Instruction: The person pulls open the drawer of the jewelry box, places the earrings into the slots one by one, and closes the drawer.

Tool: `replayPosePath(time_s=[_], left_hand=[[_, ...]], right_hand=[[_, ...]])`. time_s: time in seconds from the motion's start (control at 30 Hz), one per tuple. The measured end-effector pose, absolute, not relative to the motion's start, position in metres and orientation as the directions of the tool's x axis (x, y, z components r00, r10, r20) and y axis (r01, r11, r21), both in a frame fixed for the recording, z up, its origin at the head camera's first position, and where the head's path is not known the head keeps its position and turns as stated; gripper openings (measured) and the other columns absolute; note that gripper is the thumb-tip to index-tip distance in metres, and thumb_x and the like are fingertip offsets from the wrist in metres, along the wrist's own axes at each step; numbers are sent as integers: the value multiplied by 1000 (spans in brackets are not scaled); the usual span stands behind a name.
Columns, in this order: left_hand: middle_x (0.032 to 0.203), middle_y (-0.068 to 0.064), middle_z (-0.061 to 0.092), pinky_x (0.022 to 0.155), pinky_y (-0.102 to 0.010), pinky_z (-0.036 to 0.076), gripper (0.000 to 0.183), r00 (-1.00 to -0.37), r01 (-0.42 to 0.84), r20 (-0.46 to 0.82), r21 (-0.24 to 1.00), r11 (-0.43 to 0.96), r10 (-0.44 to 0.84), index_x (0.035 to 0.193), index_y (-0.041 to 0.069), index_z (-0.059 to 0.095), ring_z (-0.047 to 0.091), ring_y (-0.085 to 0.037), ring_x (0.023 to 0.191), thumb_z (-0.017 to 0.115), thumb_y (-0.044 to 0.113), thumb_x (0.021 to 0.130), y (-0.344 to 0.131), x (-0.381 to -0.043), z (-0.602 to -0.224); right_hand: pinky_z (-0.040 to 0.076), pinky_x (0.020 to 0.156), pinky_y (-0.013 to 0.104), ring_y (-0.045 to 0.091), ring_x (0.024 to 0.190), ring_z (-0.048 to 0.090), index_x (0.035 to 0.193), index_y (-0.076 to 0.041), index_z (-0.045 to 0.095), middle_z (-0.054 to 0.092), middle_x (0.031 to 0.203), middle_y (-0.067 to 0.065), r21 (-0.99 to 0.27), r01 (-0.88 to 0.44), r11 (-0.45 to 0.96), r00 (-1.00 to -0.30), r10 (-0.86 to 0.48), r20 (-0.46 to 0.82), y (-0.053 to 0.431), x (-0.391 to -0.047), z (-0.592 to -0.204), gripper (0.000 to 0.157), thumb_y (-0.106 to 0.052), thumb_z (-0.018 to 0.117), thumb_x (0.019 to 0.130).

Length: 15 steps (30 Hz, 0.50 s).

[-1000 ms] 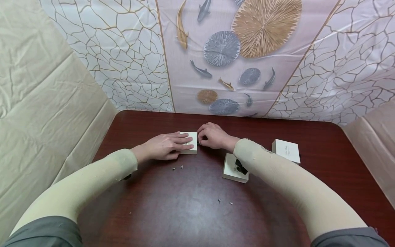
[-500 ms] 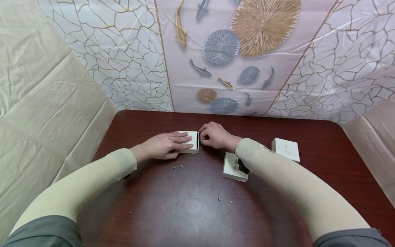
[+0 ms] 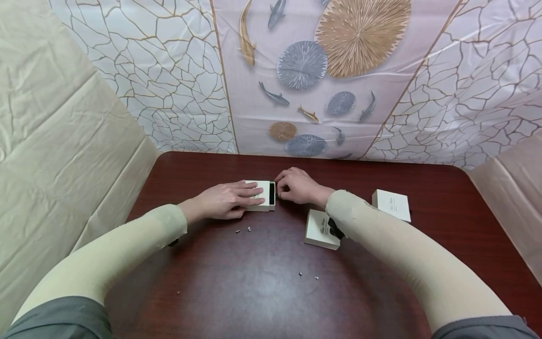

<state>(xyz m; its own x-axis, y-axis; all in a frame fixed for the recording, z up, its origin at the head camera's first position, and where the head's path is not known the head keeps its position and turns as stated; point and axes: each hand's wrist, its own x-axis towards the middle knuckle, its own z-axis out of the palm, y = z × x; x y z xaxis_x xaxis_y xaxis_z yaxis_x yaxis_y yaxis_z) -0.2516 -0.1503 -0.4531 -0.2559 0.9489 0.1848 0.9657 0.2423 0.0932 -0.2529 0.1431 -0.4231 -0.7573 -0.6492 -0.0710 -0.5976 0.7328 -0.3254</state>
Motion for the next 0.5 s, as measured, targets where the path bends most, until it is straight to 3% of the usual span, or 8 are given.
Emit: replayPosePath(time_s=[0.5], left_hand=[[156,-16,58,121,-50,42,55,-240,970,209,78,228,948,149,13,65,52,-36,147,73,11,95,-150,-251,-454]], right_hand=[[40,116,58,40,130,56,74,-16,71,68,136,15,-332,-586,739,-764,-640,-76,151,-248,-419,21,-9,70,94]])
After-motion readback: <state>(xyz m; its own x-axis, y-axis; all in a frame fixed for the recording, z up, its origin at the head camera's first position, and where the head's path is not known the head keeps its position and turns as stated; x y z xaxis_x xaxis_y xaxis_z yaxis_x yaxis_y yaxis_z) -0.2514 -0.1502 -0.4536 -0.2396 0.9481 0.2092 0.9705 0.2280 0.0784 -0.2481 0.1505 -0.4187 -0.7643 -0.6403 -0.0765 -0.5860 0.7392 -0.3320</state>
